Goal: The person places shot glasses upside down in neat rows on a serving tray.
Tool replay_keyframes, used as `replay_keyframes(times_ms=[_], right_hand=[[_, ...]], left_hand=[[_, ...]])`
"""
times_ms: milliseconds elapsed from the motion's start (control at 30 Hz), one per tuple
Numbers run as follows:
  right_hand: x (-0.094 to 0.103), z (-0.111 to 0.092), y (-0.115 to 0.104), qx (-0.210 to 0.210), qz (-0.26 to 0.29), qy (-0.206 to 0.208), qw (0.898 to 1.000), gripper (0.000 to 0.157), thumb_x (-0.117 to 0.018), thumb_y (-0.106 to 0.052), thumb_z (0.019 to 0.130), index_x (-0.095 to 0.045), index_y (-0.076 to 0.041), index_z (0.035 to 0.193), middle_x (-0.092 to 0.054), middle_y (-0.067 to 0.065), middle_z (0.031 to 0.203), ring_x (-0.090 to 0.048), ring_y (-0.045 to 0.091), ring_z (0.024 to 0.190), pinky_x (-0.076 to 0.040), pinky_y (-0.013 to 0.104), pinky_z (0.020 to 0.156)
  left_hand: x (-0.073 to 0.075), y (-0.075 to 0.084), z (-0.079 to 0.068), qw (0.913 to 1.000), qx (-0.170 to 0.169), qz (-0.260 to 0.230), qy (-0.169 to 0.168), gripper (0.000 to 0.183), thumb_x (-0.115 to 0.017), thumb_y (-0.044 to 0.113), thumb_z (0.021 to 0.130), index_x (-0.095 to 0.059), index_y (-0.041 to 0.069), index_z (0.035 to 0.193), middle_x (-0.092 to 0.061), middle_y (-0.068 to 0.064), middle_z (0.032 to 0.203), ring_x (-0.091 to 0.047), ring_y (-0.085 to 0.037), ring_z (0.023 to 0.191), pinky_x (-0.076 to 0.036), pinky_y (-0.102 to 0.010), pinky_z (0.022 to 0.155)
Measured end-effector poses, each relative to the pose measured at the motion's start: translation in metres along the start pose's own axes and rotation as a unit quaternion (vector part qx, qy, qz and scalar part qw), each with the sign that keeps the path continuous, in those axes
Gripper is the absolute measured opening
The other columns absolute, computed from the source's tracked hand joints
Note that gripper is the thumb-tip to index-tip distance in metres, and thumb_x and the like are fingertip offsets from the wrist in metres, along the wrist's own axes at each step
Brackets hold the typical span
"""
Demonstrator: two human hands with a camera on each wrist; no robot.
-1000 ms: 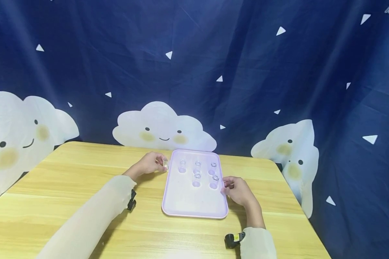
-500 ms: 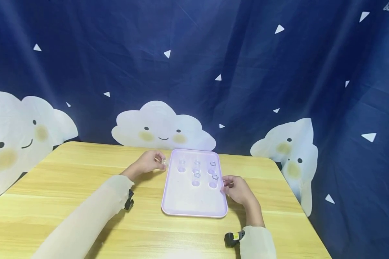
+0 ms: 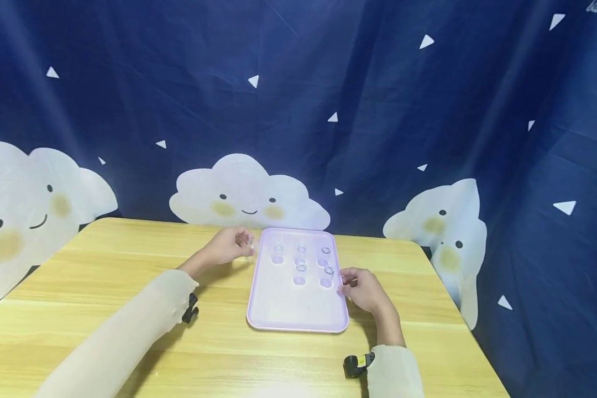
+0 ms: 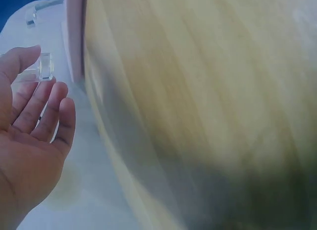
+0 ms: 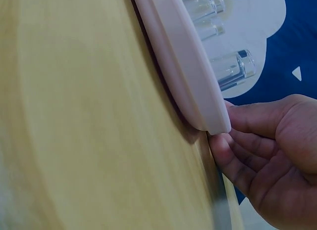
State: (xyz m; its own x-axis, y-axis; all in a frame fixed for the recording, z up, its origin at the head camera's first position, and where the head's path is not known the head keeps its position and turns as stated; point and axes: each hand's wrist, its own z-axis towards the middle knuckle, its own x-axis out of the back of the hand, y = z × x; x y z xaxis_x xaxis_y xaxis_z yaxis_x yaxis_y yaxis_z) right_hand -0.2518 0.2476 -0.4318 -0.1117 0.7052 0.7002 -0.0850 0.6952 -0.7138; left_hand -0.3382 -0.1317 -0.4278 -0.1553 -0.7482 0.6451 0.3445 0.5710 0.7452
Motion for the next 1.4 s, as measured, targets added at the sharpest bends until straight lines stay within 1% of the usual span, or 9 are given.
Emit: replay_keyframes(times_ms=[200, 333, 467, 667, 733, 933, 1167, 1300, 1400], right_hand=[[0.0, 0.0, 0.0, -0.003, -0.001, 0.0, 1.0, 0.034, -0.069, 0.001, 0.091, -0.068, 0.002, 0.125, -0.071, 0.01, 0.105, -0.065, 0.024, 0.095, -0.055, 0.034, 0.079], [-0.001, 0.0, 0.001, -0.008, 0.0, 0.001, 1.0, 0.034, -0.069, 0.001, 0.091, -0.068, 0.001, 0.125, -0.071, 0.009, 0.104, -0.065, 0.023, 0.094, -0.054, 0.033, 0.078], [-0.001, 0.0, 0.0, -0.002, 0.002, 0.0, 1.0, 0.034, -0.069, 0.001, 0.09, -0.068, 0.001, 0.125, -0.071, 0.009, 0.104, -0.065, 0.024, 0.094, -0.054, 0.033, 0.077], [-0.001, -0.001, 0.0, 0.007, 0.006, -0.003, 1.0, 0.035, -0.07, 0.002, 0.09, -0.067, 0.003, 0.125, -0.071, 0.011, 0.104, -0.066, 0.025, 0.095, -0.055, 0.033, 0.077], [-0.001, 0.0, 0.0, 0.004, 0.008, -0.001, 1.0, 0.035, -0.07, 0.001, 0.09, -0.068, 0.003, 0.125, -0.071, 0.011, 0.104, -0.066, 0.026, 0.095, -0.055, 0.033, 0.077], [-0.001, 0.001, 0.002, 0.0, 0.004, 0.002, 1.0, 0.035, -0.07, 0.001, 0.09, -0.068, 0.001, 0.125, -0.072, 0.009, 0.104, -0.066, 0.024, 0.096, -0.055, 0.033, 0.077], [-0.001, 0.001, 0.003, 0.004, 0.0, 0.002, 1.0, 0.035, -0.07, 0.001, 0.09, -0.068, 0.002, 0.125, -0.072, 0.008, 0.103, -0.066, 0.024, 0.095, -0.056, 0.034, 0.078], [-0.001, 0.001, 0.003, 0.001, 0.0, 0.003, 1.0, 0.034, -0.07, 0.001, 0.09, -0.068, 0.002, 0.125, -0.071, 0.008, 0.103, -0.065, 0.024, 0.095, -0.055, 0.034, 0.078], [-0.001, 0.002, 0.003, 0.002, 0.0, 0.003, 1.0, 0.034, -0.07, 0.001, 0.09, -0.068, 0.002, 0.125, -0.071, 0.009, 0.103, -0.065, 0.024, 0.094, -0.055, 0.033, 0.077]], left_hand=[[-0.001, 0.007, -0.002, 0.9998, -0.019, -0.003, 0.001, 0.026, -0.08, 0.009, 0.085, -0.064, 0.005, 0.105, -0.065, -0.006, 0.097, -0.062, -0.018, 0.091, -0.054, -0.034, 0.087], [-0.002, 0.01, -0.005, 0.9995, -0.03, -0.007, 0.003, 0.026, -0.08, 0.008, 0.085, -0.065, 0.003, 0.106, -0.064, -0.005, 0.093, -0.061, -0.017, 0.086, -0.053, -0.031, 0.082], [-0.001, 0.013, -0.009, 0.9991, -0.039, -0.015, 0.001, 0.028, -0.081, 0.008, 0.084, -0.067, 0.0, 0.108, -0.063, -0.004, 0.091, -0.06, -0.017, 0.083, -0.053, -0.03, 0.079], [0.0, 0.016, -0.012, 0.9991, -0.041, -0.011, -0.001, 0.03, -0.082, 0.008, 0.082, -0.07, 0.001, 0.108, -0.064, -0.004, 0.09, -0.061, -0.017, 0.083, -0.055, -0.03, 0.079], [0.001, 0.016, -0.014, 0.999, -0.043, -0.008, -0.003, 0.03, -0.082, 0.008, 0.082, -0.07, 0.0, 0.108, -0.064, -0.003, 0.09, -0.061, -0.016, 0.082, -0.055, -0.03, 0.078], [0.002, 0.019, -0.017, 0.9982, -0.057, -0.013, -0.009, 0.026, -0.082, 0.007, 0.082, -0.072, 0.001, 0.105, -0.064, -0.004, 0.089, -0.063, -0.015, 0.08, -0.056, -0.028, 0.076], [0.0, 0.023, -0.019, 0.997, -0.075, 0.002, -0.018, 0.027, -0.082, 0.008, 0.081, -0.074, 0.0, 0.105, -0.067, -0.002, 0.088, -0.063, -0.013, 0.079, -0.057, -0.028, 0.075], [-0.002, 0.025, -0.02, 0.9971, -0.073, 0.005, -0.019, 0.026, -0.082, 0.008, 0.081, -0.075, 0.003, 0.105, -0.069, -0.001, 0.09, -0.064, -0.012, 0.08, -0.057, -0.028, 0.076], [-0.003, 0.027, -0.021, 0.9974, -0.069, 0.002, -0.023, 0.026, -0.081, 0.007, 0.081, -0.075, 0.003, 0.106, -0.069, 0.0, 0.09, -0.063, -0.013, 0.08, -0.057, -0.028, 0.075]])
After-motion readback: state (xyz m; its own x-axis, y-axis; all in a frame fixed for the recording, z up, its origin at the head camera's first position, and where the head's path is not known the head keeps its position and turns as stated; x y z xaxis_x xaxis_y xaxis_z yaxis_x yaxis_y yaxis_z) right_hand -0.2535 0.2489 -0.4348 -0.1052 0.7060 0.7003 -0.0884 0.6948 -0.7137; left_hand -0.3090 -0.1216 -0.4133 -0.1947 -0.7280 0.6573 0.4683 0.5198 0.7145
